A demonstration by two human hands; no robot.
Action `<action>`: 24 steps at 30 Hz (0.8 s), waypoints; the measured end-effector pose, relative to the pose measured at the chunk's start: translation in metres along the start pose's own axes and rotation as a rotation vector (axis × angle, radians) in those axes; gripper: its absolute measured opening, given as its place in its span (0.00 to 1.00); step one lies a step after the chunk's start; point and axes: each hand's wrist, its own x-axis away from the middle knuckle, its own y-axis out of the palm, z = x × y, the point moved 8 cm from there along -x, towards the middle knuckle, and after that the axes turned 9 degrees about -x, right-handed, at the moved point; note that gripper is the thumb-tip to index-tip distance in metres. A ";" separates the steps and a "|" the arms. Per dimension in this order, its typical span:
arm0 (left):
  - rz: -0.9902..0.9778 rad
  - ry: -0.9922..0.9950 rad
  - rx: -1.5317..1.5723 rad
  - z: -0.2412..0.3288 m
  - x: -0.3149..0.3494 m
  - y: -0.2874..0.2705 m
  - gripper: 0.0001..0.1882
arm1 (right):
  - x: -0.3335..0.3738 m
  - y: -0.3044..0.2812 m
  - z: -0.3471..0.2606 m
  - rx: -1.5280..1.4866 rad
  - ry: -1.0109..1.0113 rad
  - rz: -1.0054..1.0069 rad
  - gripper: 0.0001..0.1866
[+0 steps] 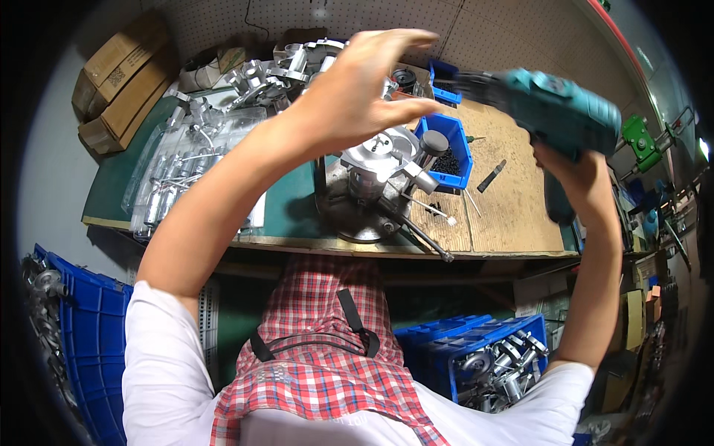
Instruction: The person assembles mechanical components at a workbench. They pick up a metal housing, insert a cylindrical motor, and use a cordless drill to fasten screws. The process is repeated for multiple units, with parts organized in blue bins and on the table.
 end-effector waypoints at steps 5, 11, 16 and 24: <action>-0.263 -0.160 0.613 -0.003 -0.028 0.061 0.28 | -0.049 0.048 -0.071 0.220 -0.204 -0.311 0.17; -0.134 -0.350 0.688 -0.026 -0.008 0.075 0.24 | -0.072 0.068 -0.076 0.413 -0.279 -0.329 0.19; -0.159 -0.351 0.542 -0.027 -0.013 0.068 0.24 | -0.084 0.068 -0.071 0.423 -0.292 -0.314 0.19; -0.048 -0.413 0.629 -0.037 -0.002 0.079 0.27 | -0.087 0.074 -0.077 0.447 -0.348 -0.365 0.18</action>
